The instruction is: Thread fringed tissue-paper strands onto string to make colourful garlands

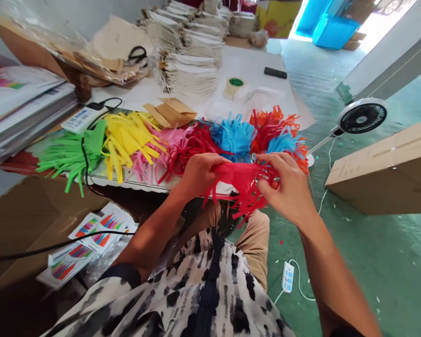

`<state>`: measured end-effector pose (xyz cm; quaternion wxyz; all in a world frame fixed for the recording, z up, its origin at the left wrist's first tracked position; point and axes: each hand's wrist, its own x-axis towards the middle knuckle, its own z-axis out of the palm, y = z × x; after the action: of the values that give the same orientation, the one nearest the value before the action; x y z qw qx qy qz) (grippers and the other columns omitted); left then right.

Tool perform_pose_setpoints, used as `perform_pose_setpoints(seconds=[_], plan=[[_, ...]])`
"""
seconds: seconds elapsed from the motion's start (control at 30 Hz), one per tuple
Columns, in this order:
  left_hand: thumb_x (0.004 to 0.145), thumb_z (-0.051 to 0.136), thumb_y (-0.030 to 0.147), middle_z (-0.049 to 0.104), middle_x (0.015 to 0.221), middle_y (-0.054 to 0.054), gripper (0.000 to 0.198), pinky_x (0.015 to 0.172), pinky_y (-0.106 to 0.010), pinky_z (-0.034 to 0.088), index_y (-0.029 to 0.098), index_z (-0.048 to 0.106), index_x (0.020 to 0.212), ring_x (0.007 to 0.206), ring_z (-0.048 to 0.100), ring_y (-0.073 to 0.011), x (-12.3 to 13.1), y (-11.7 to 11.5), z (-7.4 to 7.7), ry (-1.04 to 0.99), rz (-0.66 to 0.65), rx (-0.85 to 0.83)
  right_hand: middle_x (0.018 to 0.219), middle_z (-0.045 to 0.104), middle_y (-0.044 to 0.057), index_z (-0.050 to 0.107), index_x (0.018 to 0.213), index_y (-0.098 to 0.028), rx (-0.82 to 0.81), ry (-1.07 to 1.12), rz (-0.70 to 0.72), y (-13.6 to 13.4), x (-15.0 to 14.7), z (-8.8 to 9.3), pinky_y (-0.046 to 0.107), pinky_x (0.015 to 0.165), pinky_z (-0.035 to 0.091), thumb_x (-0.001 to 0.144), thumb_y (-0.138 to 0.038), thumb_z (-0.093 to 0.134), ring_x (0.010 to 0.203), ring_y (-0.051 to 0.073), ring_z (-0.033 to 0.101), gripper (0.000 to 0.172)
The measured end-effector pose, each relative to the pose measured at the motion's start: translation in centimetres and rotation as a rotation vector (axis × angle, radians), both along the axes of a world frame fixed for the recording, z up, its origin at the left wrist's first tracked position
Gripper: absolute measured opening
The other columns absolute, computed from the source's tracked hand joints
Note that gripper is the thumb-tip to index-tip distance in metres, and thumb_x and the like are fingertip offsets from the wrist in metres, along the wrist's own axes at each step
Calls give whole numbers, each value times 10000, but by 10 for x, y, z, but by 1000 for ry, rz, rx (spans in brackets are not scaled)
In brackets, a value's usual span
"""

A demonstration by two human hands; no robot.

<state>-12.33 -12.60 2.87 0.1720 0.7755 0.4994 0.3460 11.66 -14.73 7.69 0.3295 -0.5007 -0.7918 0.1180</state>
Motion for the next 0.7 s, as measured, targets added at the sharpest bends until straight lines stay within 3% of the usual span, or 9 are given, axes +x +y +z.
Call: perform_pose_setpoints(seconds=[0.07, 0.13, 0.23, 0.37, 0.47, 0.53, 0.63, 0.7], plan=[[866, 641, 55, 831, 1042, -45, 370, 824, -283, 552, 249, 839, 1112, 994, 767, -206, 4, 0, 3, 46, -24, 23, 1410, 712, 103, 671, 1417, -255, 21, -97, 110, 1, 1, -4, 569, 1077, 529, 800, -259, 699, 1293, 342, 659, 617], [909, 649, 94, 824, 1052, -47, 307, 800, -283, 542, 248, 838, 1096, 989, 756, -202, 10, 0, 10, 97, -49, 77, 1326, 761, 90, 709, 1361, -261, 46, -124, 128, 4, 2, -10, 564, 1059, 542, 859, -247, 663, 1247, 327, 689, 505], [971, 617, 120, 810, 1092, -58, 292, 808, -308, 545, 237, 821, 1144, 1007, 730, -203, 17, 3, 16, 147, -46, 190, 1123, 819, 67, 790, 1187, -277, 177, -137, 36, 9, 9, -15, 565, 1026, 549, 908, -210, 596, 1102, 309, 739, 345], [933, 550, 25, 774, 1116, -82, 428, 831, -367, 568, 215, 791, 1231, 1048, 699, -233, 8, 13, 13, 114, 83, 281, 1263, 790, 45, 708, 1396, -366, 448, -183, -78, 8, 28, -9, 620, 1154, 453, 945, -240, 620, 1200, 327, 711, 476], [891, 557, 9, 741, 1091, -79, 440, 946, -420, 568, 241, 805, 1169, 1091, 671, -253, -11, 16, 9, 41, 198, 316, 1314, 774, 26, 615, 1520, -412, 666, -237, -121, 4, 37, -11, 609, 1144, 456, 954, -242, 634, 1223, 328, 702, 592], [895, 578, 38, 724, 1131, -75, 416, 1052, -469, 537, 259, 795, 1173, 1163, 646, -276, -27, 15, 9, -5, 288, 329, 1336, 770, 19, 565, 1565, -417, 711, -267, -90, 1, 36, -25, 598, 1136, 457, 969, -277, 640, 1221, 322, 701, 617], [907, 602, 85, 696, 1245, -90, 435, 1188, -544, 453, 266, 755, 1271, 1293, 595, -321, -49, 4, 16, -11, 400, 318, 1355, 768, 3, 523, 1588, -421, 566, -275, 18, -5, 26, -65, 572, 1160, 439, 999, -317, 649, 1212, 287, 701, 612], [885, 613, 85, 652, 1386, -103, 559, 1259, -548, 399, 276, 684, 1406, 1388, 548, -329, -58, -8, 25, 35, 319, 252, 1338, 779, -4, 546, 1560, -411, 469, -300, 33, -10, 20, -97, 549, 1145, 451, 1005, -265, 646, 1179, 259, 711, 582]])
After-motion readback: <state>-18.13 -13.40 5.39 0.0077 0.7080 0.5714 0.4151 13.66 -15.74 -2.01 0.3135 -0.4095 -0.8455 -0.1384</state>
